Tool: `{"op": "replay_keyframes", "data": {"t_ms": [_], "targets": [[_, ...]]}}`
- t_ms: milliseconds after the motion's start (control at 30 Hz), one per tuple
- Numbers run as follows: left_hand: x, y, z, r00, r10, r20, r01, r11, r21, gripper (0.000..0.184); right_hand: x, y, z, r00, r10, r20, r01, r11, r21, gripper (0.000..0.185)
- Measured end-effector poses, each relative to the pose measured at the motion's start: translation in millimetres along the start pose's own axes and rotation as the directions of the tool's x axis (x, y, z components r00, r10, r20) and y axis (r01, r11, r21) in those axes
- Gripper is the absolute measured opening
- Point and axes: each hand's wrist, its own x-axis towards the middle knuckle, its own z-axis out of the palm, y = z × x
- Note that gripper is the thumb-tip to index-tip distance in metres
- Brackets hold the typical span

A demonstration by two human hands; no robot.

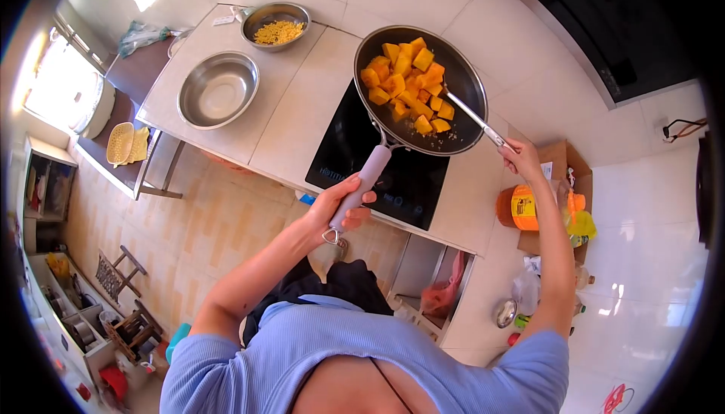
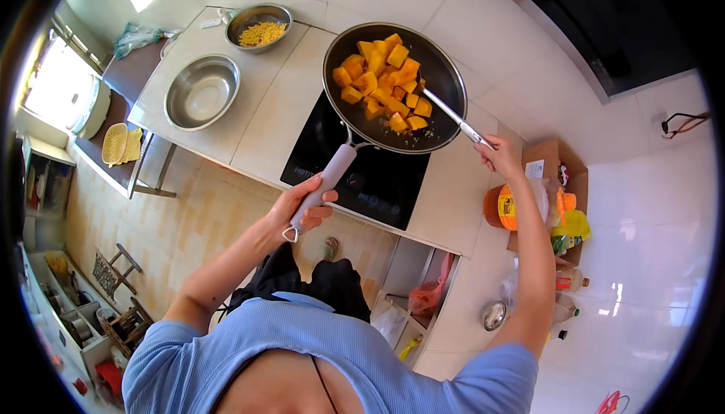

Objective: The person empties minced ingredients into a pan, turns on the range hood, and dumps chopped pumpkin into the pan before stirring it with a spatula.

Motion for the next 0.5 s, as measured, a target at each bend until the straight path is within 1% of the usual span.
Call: {"op": "replay_keyframes", "data": {"t_ms": [100,133,167,200,300,367,433,500], "targets": [[1,-1,1,1.000,0.003,0.017,-0.002,1.000,-0.010,0.028,-27,-9,9,0.970,-0.171,-0.174,0.108,0.941,-0.320,0.019],[1,0,1,1.000,0.002,0.023,-0.001,1.000,-0.012,0.028,-34,-10,9,0.910,-0.370,-0.187,0.237,0.834,-0.499,0.020],[1,-1,-1,1.000,-0.004,0.015,0.005,1.000,-0.024,0.028,-42,-12,9,0.817,-0.554,-0.158,0.329,0.674,-0.661,0.022],[2,-1,-5,1.000,-0.012,0.006,0.012,0.999,-0.035,0.029,-51,-14,8,0.699,-0.709,-0.092,0.378,0.476,-0.794,0.024],[2,0,-7,1.000,-0.018,0.010,0.018,0.998,-0.060,0.030,-84,-32,-17,0.718,-0.694,0.048,0.245,0.187,-0.951,0.029],[3,-1,-8,0.999,-0.016,0.035,0.019,0.996,-0.090,0.030,-97,-51,-42,0.778,-0.626,0.060,0.193,0.146,-0.970,0.027],[2,-1,-10,0.998,-0.009,0.067,0.018,0.992,-0.128,0.030,-89,-72,-66,0.789,-0.614,-0.032,0.216,0.325,-0.921,0.023],[1,-4,-6,0.999,0.019,0.050,-0.009,0.980,-0.197,0.030,-66,-97,-79,0.819,-0.566,-0.092,0.234,0.477,-0.847,0.018]]}}
